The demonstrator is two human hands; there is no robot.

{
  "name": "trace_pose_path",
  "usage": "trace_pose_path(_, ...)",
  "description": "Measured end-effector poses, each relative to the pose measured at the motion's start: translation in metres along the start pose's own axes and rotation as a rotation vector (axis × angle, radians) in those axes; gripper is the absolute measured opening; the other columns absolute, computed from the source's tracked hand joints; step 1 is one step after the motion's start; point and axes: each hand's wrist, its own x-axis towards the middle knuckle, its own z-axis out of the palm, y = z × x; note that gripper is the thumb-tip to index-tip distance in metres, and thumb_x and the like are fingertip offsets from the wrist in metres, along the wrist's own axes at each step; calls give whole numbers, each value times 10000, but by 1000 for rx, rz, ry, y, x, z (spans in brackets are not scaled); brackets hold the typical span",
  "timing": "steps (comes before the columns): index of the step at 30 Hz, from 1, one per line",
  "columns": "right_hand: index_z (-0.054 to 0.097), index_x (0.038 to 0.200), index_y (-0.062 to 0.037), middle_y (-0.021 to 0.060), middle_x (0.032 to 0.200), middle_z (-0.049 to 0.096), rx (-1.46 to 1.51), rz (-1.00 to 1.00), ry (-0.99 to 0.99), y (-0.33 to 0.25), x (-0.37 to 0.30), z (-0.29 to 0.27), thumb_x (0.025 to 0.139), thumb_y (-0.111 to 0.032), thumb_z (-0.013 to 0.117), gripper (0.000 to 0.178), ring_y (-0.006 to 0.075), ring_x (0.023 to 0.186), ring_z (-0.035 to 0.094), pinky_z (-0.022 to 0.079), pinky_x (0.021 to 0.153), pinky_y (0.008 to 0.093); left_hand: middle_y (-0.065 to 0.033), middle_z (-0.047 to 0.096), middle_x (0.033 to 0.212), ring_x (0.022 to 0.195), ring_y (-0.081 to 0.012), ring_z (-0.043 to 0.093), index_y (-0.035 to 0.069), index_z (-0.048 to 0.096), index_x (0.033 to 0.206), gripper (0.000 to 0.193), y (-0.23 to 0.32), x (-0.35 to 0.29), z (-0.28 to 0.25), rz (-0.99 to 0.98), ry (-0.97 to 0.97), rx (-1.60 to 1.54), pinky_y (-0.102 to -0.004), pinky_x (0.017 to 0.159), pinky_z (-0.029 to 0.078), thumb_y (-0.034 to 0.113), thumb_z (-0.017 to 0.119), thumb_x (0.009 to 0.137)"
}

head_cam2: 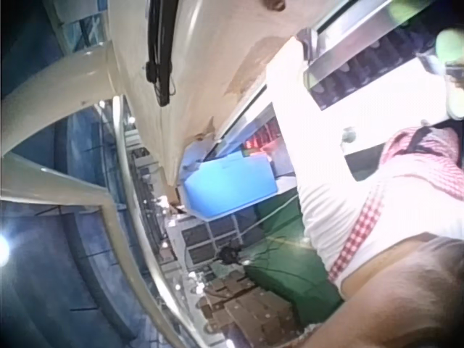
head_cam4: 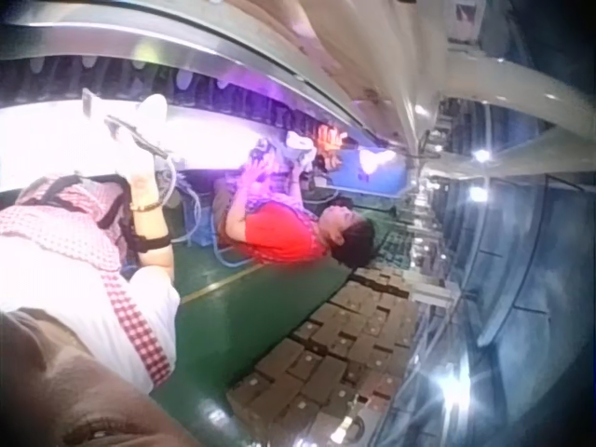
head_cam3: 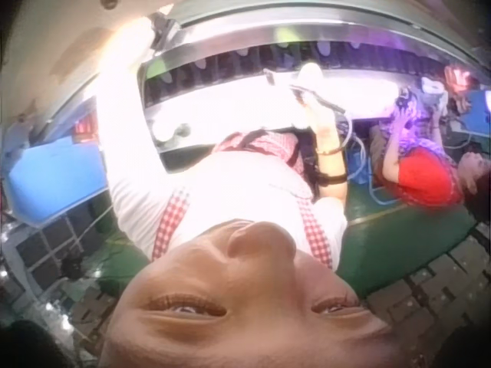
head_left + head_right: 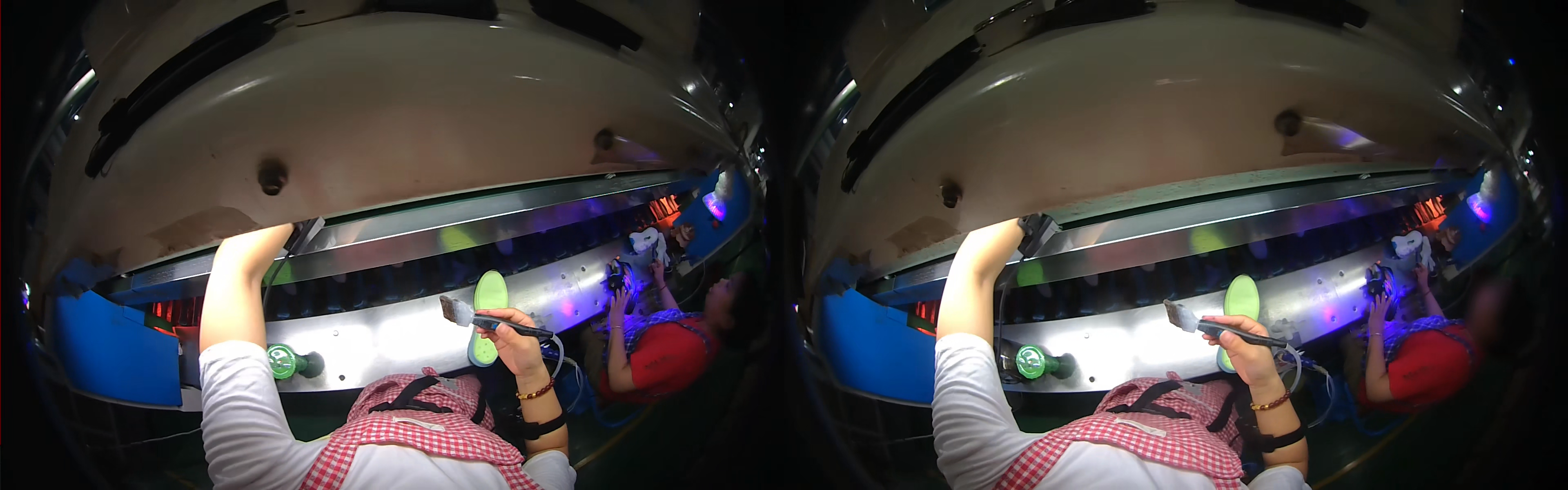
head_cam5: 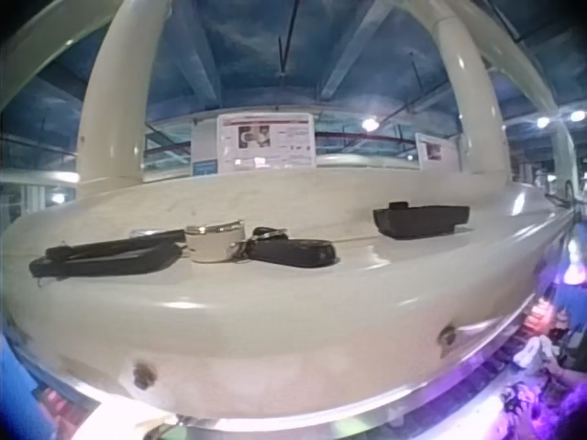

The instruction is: Applying adhesive to the bottom of shoe soles with a brush in a manufacturing environment.

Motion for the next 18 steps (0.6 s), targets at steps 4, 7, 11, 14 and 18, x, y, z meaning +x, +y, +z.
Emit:
trace_pose_path(4, 562, 1011, 36, 174, 1028, 593, -48, -30, 47, -8, 2, -12, 764, 31, 591, 249, 202, 889, 596, 468, 825, 309, -177, 583, 773, 728, -277, 573, 15, 574, 918, 293, 61, 47, 5, 245, -1, -2, -378, 681, 440, 292, 517, 843)
trace_pose_path(7, 585, 967, 31, 165, 1002, 604, -69, -41, 12, -14, 17, -8, 759, 45, 583, 208, 200, 897, 592, 456, 847, 309, -175, 602, 728, 690, -275, 589, 16, 597, 885, 270, 74, 16, -9, 281, 46, -69, -372, 657, 449, 273, 528, 842)
trace_pose_path(11, 571, 972, 27, 163, 969, 616, -64, -126, 14, -27, 29, -8, 769, 12, 577, 203, 209, 902, 596, 464, 844, 326, -112, 514, 927, 948, -240, 461, 33, 512, 829, 126, 95, -71, -5, 391, 513, -431, -323, 872, 337, 152, 554, 827)
trace_pose_path(14, 579, 970, 32, 166, 962, 619, -75, -81, -42, -17, 42, 1, 780, 0, 575, 193, 212, 899, 599, 461, 855, 325, -101, 450, 1012, 999, -172, 425, 15, 485, 954, 142, 90, -137, 38, -73, 872, -1443, -318, 915, 324, 77, 480, 826)
trace_pose_path(18, 586, 974, 29, 178, 964, 619, -104, -33, -87, -12, 44, 7, 779, 2, 574, 197, 217, 892, 608, 468, 855, 325, -139, 520, 1101, 1009, -208, 539, -4, 390, 1196, 517, 102, -179, 50, -271, 33, -1951, -340, 871, 447, 79, 599, 730)
